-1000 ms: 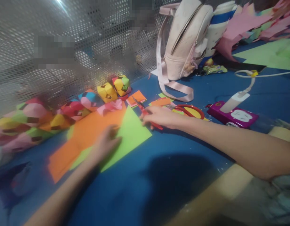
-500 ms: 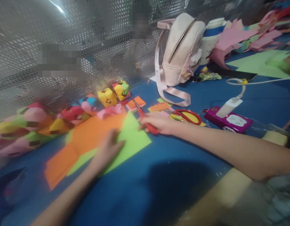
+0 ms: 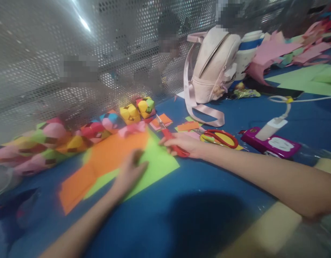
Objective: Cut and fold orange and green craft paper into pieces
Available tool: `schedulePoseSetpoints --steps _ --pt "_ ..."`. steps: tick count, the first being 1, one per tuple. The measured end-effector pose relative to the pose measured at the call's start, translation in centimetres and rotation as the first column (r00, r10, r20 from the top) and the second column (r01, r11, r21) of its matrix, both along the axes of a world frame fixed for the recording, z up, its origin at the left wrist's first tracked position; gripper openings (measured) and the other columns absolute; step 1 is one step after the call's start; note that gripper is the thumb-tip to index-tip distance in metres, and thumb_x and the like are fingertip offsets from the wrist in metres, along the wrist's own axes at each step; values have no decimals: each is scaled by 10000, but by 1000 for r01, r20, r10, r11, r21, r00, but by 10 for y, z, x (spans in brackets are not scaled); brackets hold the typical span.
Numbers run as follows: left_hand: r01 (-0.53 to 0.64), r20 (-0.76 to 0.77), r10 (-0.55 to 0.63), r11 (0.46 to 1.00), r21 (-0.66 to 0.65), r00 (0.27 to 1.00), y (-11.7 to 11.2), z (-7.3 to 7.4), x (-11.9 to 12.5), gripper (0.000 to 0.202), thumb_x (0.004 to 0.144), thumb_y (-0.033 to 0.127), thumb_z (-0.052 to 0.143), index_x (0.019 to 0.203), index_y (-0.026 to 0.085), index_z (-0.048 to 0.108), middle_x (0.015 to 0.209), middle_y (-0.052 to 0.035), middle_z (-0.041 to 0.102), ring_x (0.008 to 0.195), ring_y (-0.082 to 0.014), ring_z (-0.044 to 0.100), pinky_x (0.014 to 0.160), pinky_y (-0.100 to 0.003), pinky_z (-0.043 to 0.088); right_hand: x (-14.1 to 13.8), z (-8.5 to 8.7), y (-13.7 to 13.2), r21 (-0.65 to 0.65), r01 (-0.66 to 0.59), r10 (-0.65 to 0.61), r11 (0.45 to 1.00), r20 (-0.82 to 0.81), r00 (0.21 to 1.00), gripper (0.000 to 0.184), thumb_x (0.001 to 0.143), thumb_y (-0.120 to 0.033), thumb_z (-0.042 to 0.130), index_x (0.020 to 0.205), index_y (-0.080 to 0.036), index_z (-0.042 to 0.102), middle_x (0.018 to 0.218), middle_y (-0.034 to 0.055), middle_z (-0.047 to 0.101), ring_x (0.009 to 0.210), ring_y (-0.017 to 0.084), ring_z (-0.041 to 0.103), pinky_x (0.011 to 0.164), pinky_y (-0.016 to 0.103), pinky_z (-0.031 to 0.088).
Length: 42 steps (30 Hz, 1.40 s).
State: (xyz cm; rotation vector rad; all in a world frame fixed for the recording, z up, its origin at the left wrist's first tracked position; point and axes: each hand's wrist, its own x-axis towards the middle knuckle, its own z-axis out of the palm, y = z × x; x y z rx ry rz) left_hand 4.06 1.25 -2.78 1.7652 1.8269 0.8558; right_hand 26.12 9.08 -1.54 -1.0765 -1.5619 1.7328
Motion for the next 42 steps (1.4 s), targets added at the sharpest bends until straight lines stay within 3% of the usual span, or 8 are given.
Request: schedulePoseSetpoints --steps 6,12,17,24,27,30,35,42 --pt "-8 22 7 1000 5 1000 2 -3 -1 459 762 404 604 1164 192 543 1227 -140 670 1132 -272 640 1015 -479 493 -3 -1 3 201 48 -89 978 202 975 78 815 -173 588 780 -188 520 575 -20 545 463 101 470 439 226 346" --pt "-16 35 15 1000 15 999 1 0 2 352 758 360 613 1069 197 574 1185 -110 675 1083 -245 640 997 -450 494 -14 4 10 467 72 -244 881 321 915 225 655 -32 615 797 -182 526 858 70 652 768 200 581 691 305 410" --pt "-72 27 71 996 46 997 0 9 3 398 771 344 581 1136 188 543 1131 -101 647 943 -203 632 843 -375 528 -17 -4 3 529 97 -270 843 260 927 216 705 -65 573 884 -183 544 923 67 664 839 208 598 756 321 441" --pt "-85 37 83 994 70 996 -5 18 -3 386 825 324 504 1191 201 512 696 39 489 569 -136 470 521 -253 386 -18 3 -6 504 160 -269 849 151 951 163 766 -156 566 925 -175 536 889 30 648 741 149 586 701 290 465" --pt "-86 10 85 990 109 996 -4 16 -8 382 833 331 499 1194 208 515 683 38 479 558 -143 462 510 -257 372 -6 13 -5 517 48 -218 855 273 937 101 790 -214 612 866 -173 559 845 26 647 756 162 580 732 304 454" --pt "-130 -41 137 981 144 990 0 13 -17 373 820 340 502 1163 198 532 693 22 500 565 -158 475 510 -273 383 17 20 -6 561 -117 -180 819 445 877 133 836 -221 594 960 -172 603 956 52 684 844 187 608 750 294 447" --pt "-160 -86 173 977 138 981 2 15 -23 380 814 384 503 1133 200 597 707 2 553 612 -180 517 548 -295 435 46 18 -16 542 -313 -201 780 691 695 318 851 -193 579 1167 -173 611 1122 96 695 966 246 645 779 310 447" --pt "-81 -248 103 992 98 963 -1 22 -19 315 804 481 499 794 208 656 859 -69 677 769 -230 589 733 -380 491 48 8 -28 595 -402 -261 696 732 629 284 896 -230 536 1157 -185 639 1178 114 669 1031 270 627 772 329 458"
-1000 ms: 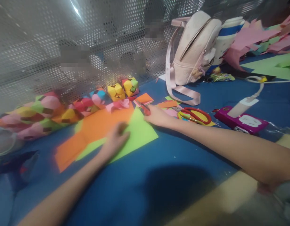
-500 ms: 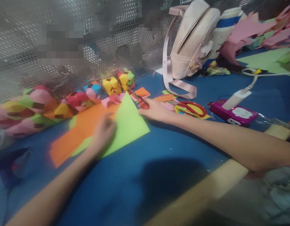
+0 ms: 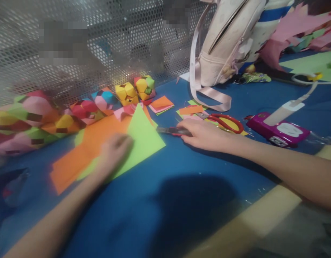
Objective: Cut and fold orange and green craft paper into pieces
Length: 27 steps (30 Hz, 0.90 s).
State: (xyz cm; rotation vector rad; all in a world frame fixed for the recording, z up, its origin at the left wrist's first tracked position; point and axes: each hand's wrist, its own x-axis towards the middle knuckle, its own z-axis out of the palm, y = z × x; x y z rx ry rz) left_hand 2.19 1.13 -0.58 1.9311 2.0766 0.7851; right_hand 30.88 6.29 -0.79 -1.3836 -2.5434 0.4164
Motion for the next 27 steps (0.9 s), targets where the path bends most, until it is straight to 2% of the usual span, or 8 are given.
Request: schedulePoseSetpoints --steps 3,8,13,16,21,24,27 --pt "26 12 -26 1000 -1 1000 1 -1 0 252 776 452 528 729 223 623 822 -61 655 733 -222 563 699 -372 475 2 1 0 29 1 -1 1000 1 1000 292 896 -237 532 1163 -184 636 1175 115 668 1025 271 625 767 334 456" --pt "-18 106 19 1000 -15 994 2 -5 -1 118 723 359 553 698 244 561 750 -30 610 656 -200 520 586 -327 445 9 3 4 30 -51 52 998 -47 998 255 899 -222 503 1095 -182 661 1106 100 690 991 255 630 820 352 452" --pt "54 159 -65 996 71 985 3 -5 -3 138 734 352 559 666 233 539 856 -49 614 855 -230 582 715 -348 465 12 0 7 66 -49 55 997 -90 994 281 901 -258 518 1132 -186 661 1132 101 693 1034 266 624 832 363 463" --pt "87 170 -99 993 79 980 3 -6 -4 174 744 379 565 668 225 536 921 -65 604 918 -241 582 754 -361 462 12 -1 7 80 -76 81 994 -67 994 282 904 -250 512 1128 -189 672 1119 104 693 1040 264 623 850 364 466" --pt "108 141 -116 992 61 983 2 -10 -3 141 785 329 532 705 213 535 901 -61 588 906 -229 574 761 -360 444 20 -5 4 95 -175 174 980 21 985 300 919 -262 483 1127 -213 694 1055 100 709 999 274 633 829 394 488" --pt "96 132 -102 994 54 986 1 -13 -2 92 793 259 524 718 208 534 907 -59 593 904 -212 572 772 -347 455 32 -9 8 130 -280 286 951 -22 958 303 915 -288 487 1125 -231 697 1074 106 703 1024 280 635 870 424 502" --pt "91 122 -96 995 46 988 1 -15 0 91 799 212 526 708 206 525 927 -54 597 894 -193 571 784 -332 471 42 -13 14 99 -336 341 937 -42 939 312 911 -339 500 1139 -261 698 1109 114 697 1057 307 638 868 454 521"
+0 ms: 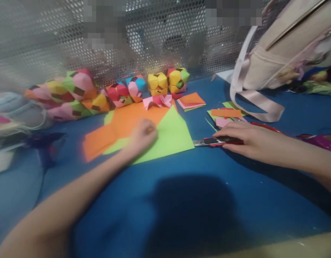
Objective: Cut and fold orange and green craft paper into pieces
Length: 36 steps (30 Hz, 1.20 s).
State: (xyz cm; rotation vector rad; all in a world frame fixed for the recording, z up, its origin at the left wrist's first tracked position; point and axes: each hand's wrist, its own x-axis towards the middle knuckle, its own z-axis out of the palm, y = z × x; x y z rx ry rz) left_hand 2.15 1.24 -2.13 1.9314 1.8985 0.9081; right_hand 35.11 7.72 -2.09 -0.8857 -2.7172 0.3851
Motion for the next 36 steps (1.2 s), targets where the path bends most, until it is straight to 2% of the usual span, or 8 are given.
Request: schedulePoseSetpoints --steps 6,9,11,13,16,21,30,36 --pt "28 -22 -27 1000 12 999 -2 0 1 47 809 189 527 775 206 554 967 -67 588 928 -206 579 852 -365 492 1 6 -1 -89 -8 11 996 28 1000 316 902 -347 512 1130 -264 713 1130 105 713 1023 292 662 845 433 533" --pt "95 -161 -83 993 65 984 -3 7 -1 156 840 245 538 968 195 612 1176 -106 597 1108 -248 576 988 -431 460 -2 14 -4 -119 10 -5 993 48 999 299 899 -313 514 1112 -259 717 1085 84 726 974 265 666 825 402 520" --pt "253 -282 -221 964 83 934 -4 13 -1 263 892 327 511 1076 191 642 1366 -130 548 1263 -289 520 1081 -478 396 -3 19 -6 -138 10 -1 990 63 998 286 900 -290 512 1092 -257 721 1071 72 726 975 249 660 813 372 507" --pt "442 -345 -409 897 19 845 -6 18 0 332 933 380 475 1137 204 668 1450 -122 528 1341 -306 475 1133 -496 343 -3 22 -6 -150 7 6 989 86 996 274 901 -281 512 1072 -251 725 1067 67 722 979 241 652 807 356 496" --pt "579 -334 -585 805 -130 739 -8 17 4 389 968 426 429 1205 251 684 1488 -69 530 1427 -298 397 1198 -502 255 -1 26 -5 -154 4 12 988 104 994 277 905 -273 507 1073 -236 724 1053 67 712 967 232 641 824 353 483" --pt "580 -317 -638 770 -264 702 -4 4 0 467 992 431 350 1353 279 606 1546 -22 454 1478 -259 329 1234 -496 181 -2 31 -7 -164 20 2 986 135 991 281 895 -247 515 1084 -245 722 1039 61 710 940 227 638 781 333 471" --pt "561 -358 -627 779 -280 692 -2 -1 -4 505 999 477 300 1372 299 589 1559 -3 432 1474 -251 340 1226 -473 197 5 28 -22 -170 59 -33 984 149 988 305 920 -266 511 1144 -268 717 1095 69 709 976 243 656 800 363 505" --pt "569 -352 -628 778 -266 694 -1 -2 -6 524 1006 491 262 1379 309 582 1559 -6 441 1471 -250 342 1226 -439 183 8 20 -32 -140 109 -100 984 71 993 330 923 -277 535 1207 -270 705 1138 74 704 1112 271 628 948 437 498"
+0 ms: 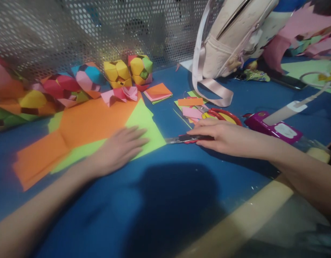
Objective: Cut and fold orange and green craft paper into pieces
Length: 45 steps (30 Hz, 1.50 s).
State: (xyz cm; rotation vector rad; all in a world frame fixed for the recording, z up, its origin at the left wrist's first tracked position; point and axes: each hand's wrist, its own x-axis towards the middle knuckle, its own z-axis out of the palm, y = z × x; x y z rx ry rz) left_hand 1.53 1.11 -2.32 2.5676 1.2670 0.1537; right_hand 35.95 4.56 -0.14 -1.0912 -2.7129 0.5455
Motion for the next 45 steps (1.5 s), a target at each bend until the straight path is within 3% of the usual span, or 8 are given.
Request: schedulePoseSetpoints --steps 10,16,21,27,31,36,45 --pt "12 -42 -11 1000 22 999 1 -1 -1 566 1014 509 211 1381 285 580 1563 -12 434 1475 -245 336 1225 -440 194 2 -2 -3 16 -13 14 1000 -14 1000 350 955 -290 512 1253 -244 689 1168 95 687 1111 256 630 950 401 505" --pt "18 -111 -15 1000 24 994 -1 5 1 621 1027 530 151 1405 245 552 1579 -44 411 1477 -245 329 1224 -458 220 0 -8 -3 155 -42 54 987 -78 995 319 963 -228 484 1183 -196 713 1022 111 684 968 236 637 827 367 522" --pt "-107 -7 108 993 51 994 -2 4 1 669 994 622 237 1413 190 530 1591 -114 378 1442 -279 384 1190 -474 306 -3 -15 -1 193 -30 62 981 -163 985 289 952 -210 515 1157 -186 718 1044 115 693 985 233 639 840 357 525" --pt "-212 111 206 976 42 972 -3 1 2 753 895 703 454 1437 180 463 1555 -135 428 1402 -317 428 1173 -505 331 -3 -12 -1 284 0 82 959 -277 957 281 960 -216 531 1171 -156 706 1054 122 696 982 235 647 862 386 532" --pt "-263 185 253 964 32 950 -4 6 5 680 894 637 510 1388 170 485 1439 -136 538 1285 -301 526 1116 -479 406 -3 -11 -1 337 -3 111 941 -301 947 275 969 -209 524 1170 -141 699 1065 130 693 994 234 649 877 390 532" --pt "-257 248 246 966 16 937 -4 10 6 507 913 486 524 1312 172 527 1274 -113 616 1104 -253 599 1005 -424 491 -3 -18 2 367 -38 124 929 -213 969 280 969 -195 511 1144 -111 712 1047 145 699 979 251 647 843 391 534" --pt "-302 258 286 953 23 923 -6 11 5 456 891 450 533 1260 182 550 1181 -97 639 1021 -234 616 931 -393 514 4 -17 6 273 -38 74 961 -121 990 295 957 -194 515 1168 -183 719 1106 127 690 1039 257 634 903 406 518"
